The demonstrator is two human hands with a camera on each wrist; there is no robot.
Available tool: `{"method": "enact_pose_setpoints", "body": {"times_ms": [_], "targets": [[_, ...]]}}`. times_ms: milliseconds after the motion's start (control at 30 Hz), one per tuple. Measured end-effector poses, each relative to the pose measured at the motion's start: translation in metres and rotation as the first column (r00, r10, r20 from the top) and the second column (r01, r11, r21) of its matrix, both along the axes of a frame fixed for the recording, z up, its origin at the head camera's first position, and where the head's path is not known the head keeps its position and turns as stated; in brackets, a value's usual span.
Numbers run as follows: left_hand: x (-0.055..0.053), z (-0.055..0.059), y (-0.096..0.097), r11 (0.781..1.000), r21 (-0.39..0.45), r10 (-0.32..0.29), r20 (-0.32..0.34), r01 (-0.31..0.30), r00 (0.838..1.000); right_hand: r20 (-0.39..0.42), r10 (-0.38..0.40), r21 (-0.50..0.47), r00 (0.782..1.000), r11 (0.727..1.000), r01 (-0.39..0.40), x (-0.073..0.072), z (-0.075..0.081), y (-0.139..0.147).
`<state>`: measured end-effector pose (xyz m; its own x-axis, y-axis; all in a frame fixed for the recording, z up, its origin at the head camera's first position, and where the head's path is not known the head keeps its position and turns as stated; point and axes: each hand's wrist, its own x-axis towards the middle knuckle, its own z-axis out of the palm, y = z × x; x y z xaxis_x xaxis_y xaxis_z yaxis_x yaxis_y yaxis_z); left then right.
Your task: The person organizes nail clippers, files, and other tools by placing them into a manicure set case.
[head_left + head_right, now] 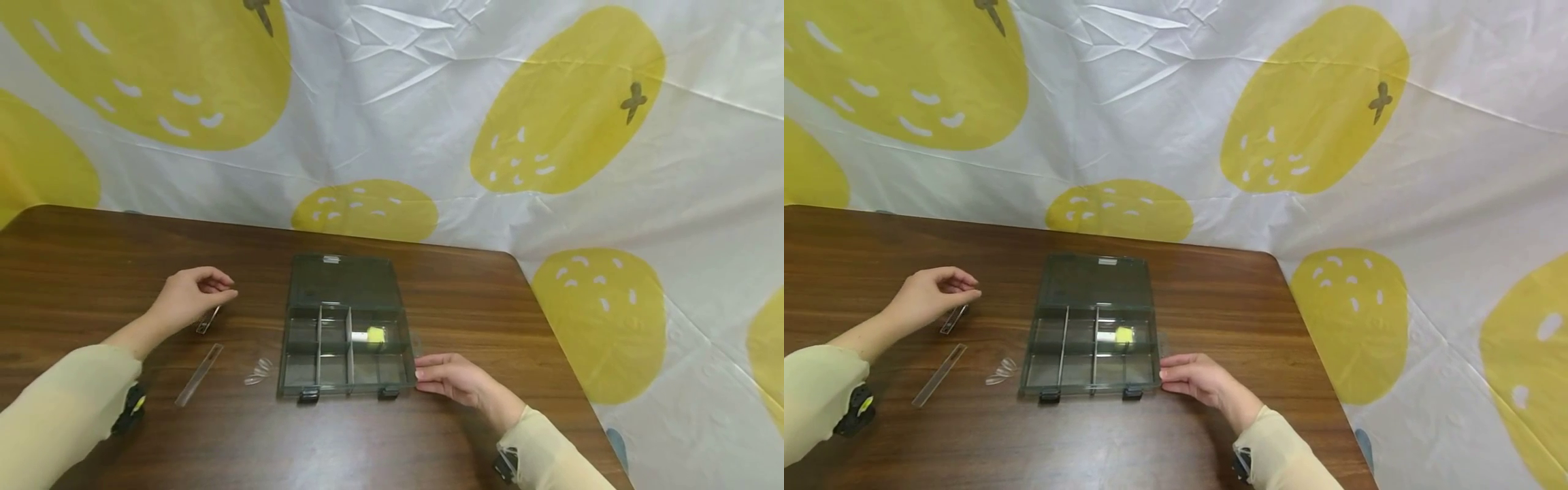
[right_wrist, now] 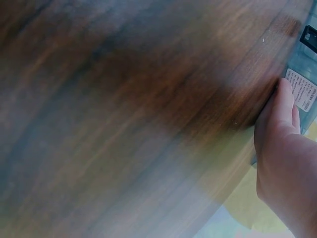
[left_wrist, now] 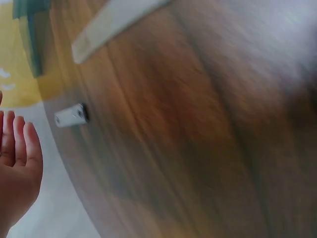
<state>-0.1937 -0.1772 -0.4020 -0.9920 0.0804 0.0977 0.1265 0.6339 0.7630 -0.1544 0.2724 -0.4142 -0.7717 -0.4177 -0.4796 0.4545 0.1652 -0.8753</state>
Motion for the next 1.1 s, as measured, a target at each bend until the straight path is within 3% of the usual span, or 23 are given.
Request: {"method": "enact_pose_setpoints", "body": {"times_ms": [200,433,667,833,1100], "targets": [[0.002,-0.011,-0.015,0.997,-0.004,0.074,-0.013,-0.074,0.997,0.004,-0.002,-0.009,1.000,1.000,0.002,0.001,-0.001,0.001],[0.006,-0.024,-0.018,0.995,-0.018,0.102,-0.008,-0.102,0.995,0.003,0.001,-0.023,1.000,1.000,-0.001,0.001,-0.001,0.001],[0.005,-0.032,-0.014,0.998,-0.042,0.056,0.027,-0.055,0.998,0.002,0.004,-0.016,1.000,1.000,-0.004,0.000,-0.001,0.001],[0.002,-0.034,-0.014,0.997,-0.074,0.013,-0.007,-0.014,1.000,0.003,0.006,-0.014,1.000,1.000,-0.006,0.000,0.000,0.001],[0.003,-0.035,-0.016,0.998,-0.066,0.022,-0.030,-0.024,0.999,0.004,0.017,-0.010,1.000,1.000,-0.017,-0.002,-0.002,0.001]]}}
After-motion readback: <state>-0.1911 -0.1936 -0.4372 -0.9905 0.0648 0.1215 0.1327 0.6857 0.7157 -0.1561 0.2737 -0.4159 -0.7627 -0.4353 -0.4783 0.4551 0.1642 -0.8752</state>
